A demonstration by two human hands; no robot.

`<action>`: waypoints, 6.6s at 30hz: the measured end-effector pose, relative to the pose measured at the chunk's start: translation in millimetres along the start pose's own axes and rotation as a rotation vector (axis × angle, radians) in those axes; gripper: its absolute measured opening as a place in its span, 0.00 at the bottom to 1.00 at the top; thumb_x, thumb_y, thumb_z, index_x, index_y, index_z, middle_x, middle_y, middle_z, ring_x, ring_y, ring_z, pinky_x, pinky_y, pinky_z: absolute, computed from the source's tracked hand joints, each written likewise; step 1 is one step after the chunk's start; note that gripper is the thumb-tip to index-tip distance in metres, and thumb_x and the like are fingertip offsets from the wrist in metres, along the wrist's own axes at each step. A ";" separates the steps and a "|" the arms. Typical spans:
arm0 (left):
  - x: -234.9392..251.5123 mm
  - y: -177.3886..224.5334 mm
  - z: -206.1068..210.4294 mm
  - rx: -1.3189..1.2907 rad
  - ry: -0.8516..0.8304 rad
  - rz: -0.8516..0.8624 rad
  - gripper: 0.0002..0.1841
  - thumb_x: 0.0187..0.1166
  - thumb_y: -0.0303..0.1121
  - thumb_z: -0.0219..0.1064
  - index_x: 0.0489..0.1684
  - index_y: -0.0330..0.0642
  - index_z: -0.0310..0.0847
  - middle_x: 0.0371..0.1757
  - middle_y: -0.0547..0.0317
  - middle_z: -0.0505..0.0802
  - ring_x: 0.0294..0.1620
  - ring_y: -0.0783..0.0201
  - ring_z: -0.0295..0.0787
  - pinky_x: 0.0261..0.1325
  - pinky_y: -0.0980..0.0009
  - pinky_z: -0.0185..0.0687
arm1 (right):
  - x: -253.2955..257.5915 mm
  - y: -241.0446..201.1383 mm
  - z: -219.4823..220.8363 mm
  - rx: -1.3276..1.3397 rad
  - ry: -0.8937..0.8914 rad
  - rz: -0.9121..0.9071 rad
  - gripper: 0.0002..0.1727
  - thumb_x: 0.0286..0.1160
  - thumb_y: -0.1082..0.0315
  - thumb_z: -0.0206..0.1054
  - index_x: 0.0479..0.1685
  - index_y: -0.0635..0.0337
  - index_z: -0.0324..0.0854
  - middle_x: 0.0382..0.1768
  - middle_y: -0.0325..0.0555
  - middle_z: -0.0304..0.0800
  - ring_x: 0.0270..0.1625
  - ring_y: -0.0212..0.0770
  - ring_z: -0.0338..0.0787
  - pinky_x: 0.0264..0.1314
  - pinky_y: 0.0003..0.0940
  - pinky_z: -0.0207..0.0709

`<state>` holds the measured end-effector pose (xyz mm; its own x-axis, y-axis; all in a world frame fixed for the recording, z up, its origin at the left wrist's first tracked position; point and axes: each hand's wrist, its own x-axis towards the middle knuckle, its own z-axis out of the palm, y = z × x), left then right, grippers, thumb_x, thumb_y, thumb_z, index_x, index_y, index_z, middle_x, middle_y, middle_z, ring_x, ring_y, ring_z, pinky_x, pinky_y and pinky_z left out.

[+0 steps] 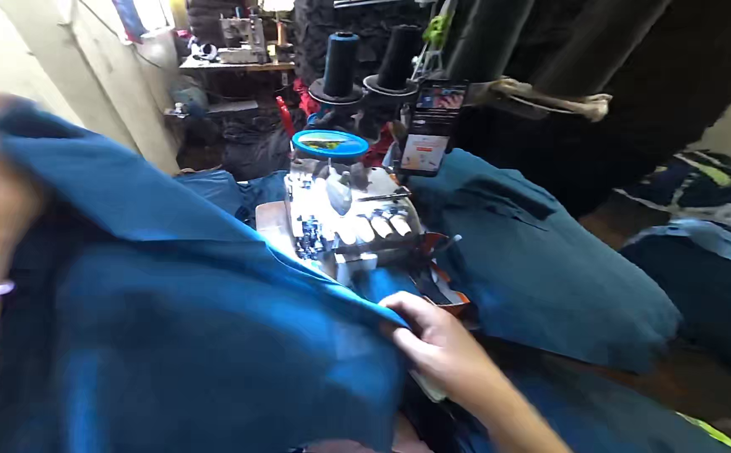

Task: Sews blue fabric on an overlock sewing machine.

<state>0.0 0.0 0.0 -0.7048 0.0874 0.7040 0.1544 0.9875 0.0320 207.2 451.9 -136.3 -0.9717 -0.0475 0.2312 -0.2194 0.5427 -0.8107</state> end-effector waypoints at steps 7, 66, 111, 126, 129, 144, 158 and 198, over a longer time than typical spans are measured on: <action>-144.6 183.1 31.8 -0.757 -0.586 0.505 0.27 0.77 0.54 0.68 0.69 0.48 0.86 0.71 0.54 0.89 0.79 0.51 0.80 0.83 0.24 0.50 | 26.0 -5.6 74.6 0.474 0.065 -0.131 0.11 0.73 0.65 0.74 0.46 0.59 0.83 0.41 0.33 0.90 0.44 0.21 0.89 0.49 0.19 0.85; -211.3 248.7 89.1 -0.359 -0.321 0.129 0.18 0.85 0.39 0.56 0.64 0.51 0.90 0.71 0.61 0.91 0.76 0.57 0.83 0.80 0.51 0.73 | -57.6 38.2 113.9 0.689 -0.033 0.550 0.08 0.72 0.77 0.70 0.48 0.69 0.83 0.35 0.42 0.93 0.37 0.34 0.94 0.44 0.34 0.91; -219.1 258.6 85.7 -0.730 0.137 0.174 0.08 0.88 0.41 0.59 0.44 0.54 0.83 0.42 0.63 0.89 0.51 0.67 0.85 0.64 0.70 0.77 | 47.6 31.1 82.8 -0.138 0.177 -0.059 0.14 0.77 0.69 0.58 0.49 0.57 0.90 0.48 0.43 0.92 0.50 0.34 0.92 0.51 0.35 0.88; -186.6 222.1 94.9 -0.527 -0.404 0.082 0.22 0.87 0.46 0.55 0.68 0.48 0.89 0.72 0.60 0.90 0.79 0.59 0.81 0.84 0.51 0.70 | 33.2 40.3 100.5 0.384 -0.157 0.275 0.09 0.78 0.63 0.68 0.44 0.59 0.89 0.39 0.37 0.92 0.42 0.24 0.89 0.49 0.26 0.84; -139.5 219.7 120.4 -0.436 -0.620 0.072 0.25 0.90 0.45 0.50 0.79 0.44 0.78 0.84 0.55 0.79 0.89 0.55 0.67 0.91 0.50 0.57 | 36.5 38.2 101.8 0.381 -0.104 0.362 0.10 0.76 0.63 0.69 0.47 0.58 0.89 0.41 0.37 0.94 0.46 0.26 0.92 0.54 0.29 0.87; -295.7 187.4 61.5 -0.536 -0.200 -0.066 0.10 0.76 0.35 0.68 0.45 0.37 0.89 0.43 0.51 0.92 0.40 0.64 0.90 0.44 0.73 0.88 | -27.5 43.9 112.2 0.007 0.260 -0.200 0.08 0.82 0.64 0.65 0.47 0.53 0.88 0.46 0.37 0.93 0.57 0.28 0.88 0.65 0.25 0.81; -280.7 164.9 65.8 -0.360 -0.474 0.493 0.03 0.72 0.36 0.71 0.31 0.54 0.90 0.33 0.66 0.91 0.41 0.58 0.91 0.53 0.49 0.82 | -22.0 33.9 127.9 0.076 0.045 -0.158 0.07 0.76 0.65 0.66 0.39 0.55 0.88 0.38 0.39 0.89 0.46 0.32 0.88 0.53 0.28 0.83; -181.9 231.4 93.6 -0.812 -0.407 -0.064 0.07 0.81 0.33 0.65 0.40 0.54 0.92 0.44 0.72 0.92 0.54 0.73 0.87 0.65 0.60 0.81 | -51.0 54.9 84.9 0.473 -0.261 0.226 0.10 0.75 0.68 0.71 0.33 0.68 0.89 0.40 0.46 0.87 0.45 0.28 0.85 0.48 0.22 0.80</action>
<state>99.1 224.8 -187.1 -0.8952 0.2270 0.3835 0.4377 0.6097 0.6609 237.3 412.9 -238.2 -0.9750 -0.2121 -0.0669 0.0391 0.1329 -0.9904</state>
